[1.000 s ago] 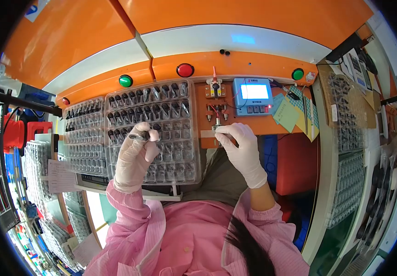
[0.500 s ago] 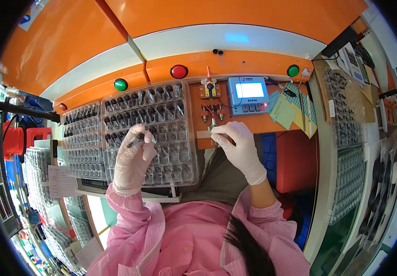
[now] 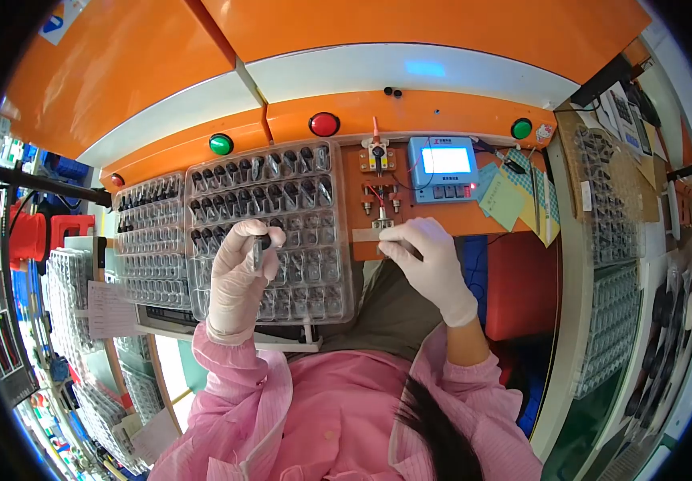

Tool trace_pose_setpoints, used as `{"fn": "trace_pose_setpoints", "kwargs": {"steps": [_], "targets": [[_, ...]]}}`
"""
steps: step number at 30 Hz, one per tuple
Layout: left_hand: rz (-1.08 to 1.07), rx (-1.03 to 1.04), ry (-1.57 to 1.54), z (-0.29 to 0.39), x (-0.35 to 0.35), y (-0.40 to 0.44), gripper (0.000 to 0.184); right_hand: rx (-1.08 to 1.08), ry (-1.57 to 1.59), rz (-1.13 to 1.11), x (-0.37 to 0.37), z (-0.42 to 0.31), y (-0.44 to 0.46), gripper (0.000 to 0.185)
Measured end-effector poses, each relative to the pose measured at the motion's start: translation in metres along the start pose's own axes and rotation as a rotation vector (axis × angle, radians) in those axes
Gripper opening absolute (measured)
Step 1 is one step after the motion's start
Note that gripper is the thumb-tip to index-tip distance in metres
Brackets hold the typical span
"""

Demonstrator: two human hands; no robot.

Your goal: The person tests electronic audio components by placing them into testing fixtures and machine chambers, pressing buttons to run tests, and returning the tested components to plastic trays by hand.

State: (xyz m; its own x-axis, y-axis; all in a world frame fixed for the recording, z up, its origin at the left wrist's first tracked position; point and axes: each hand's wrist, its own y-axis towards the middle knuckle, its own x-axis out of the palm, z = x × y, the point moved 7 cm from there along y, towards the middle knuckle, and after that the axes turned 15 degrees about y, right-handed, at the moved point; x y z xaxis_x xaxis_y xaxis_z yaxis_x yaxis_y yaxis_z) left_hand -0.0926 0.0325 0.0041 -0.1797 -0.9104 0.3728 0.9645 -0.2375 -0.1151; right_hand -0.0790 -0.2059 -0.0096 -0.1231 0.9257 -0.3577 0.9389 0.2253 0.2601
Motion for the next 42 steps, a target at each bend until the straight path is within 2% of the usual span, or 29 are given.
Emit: {"fn": "trace_pose_setpoints", "kwargs": {"steps": [1,4,7,12,15,20,23,28,31,35,42], "targets": [[0.023,0.020,0.055,0.003,0.002,0.000,0.029,0.000,0.003,-0.002,-0.001,-0.006,-0.001,0.012],[0.064,0.057,0.163,0.008,0.011,0.000,0.025,-0.185,-0.081,-0.014,-0.003,-0.034,-0.005,0.013],[0.065,0.175,0.278,0.014,0.022,-0.001,0.025,-0.158,0.045,0.044,0.002,-0.058,-0.006,0.013],[0.059,0.181,0.348,0.016,0.044,-0.005,0.024,-0.136,0.265,0.050,0.030,-0.088,0.005,0.012],[0.110,0.272,0.628,0.017,0.045,-0.008,0.018,-0.090,0.399,0.068,0.042,-0.087,0.008,0.012],[0.162,0.311,0.749,0.019,0.044,-0.010,0.015,-0.182,0.225,0.057,0.044,-0.091,0.007,0.010],[0.190,0.347,0.831,0.023,0.048,-0.008,0.027,-0.248,0.078,0.052,0.040,-0.100,0.005,0.009],[0.226,0.342,0.865,0.021,0.048,-0.006,0.028,-0.248,0.130,0.067,0.032,-0.104,0.002,0.011],[0.251,0.308,0.835,0.021,0.041,-0.005,0.029,-0.081,0.411,0.020,0.033,-0.091,0.002,0.015],[0.199,0.289,0.763,0.019,0.044,-0.006,0.030,0.070,0.601,-0.058,0.046,-0.077,0.007,0.020],[0.201,0.263,0.705,0.016,0.043,-0.005,0.032,0.153,0.612,-0.075,0.049,-0.073,0.009,0.022]]}}
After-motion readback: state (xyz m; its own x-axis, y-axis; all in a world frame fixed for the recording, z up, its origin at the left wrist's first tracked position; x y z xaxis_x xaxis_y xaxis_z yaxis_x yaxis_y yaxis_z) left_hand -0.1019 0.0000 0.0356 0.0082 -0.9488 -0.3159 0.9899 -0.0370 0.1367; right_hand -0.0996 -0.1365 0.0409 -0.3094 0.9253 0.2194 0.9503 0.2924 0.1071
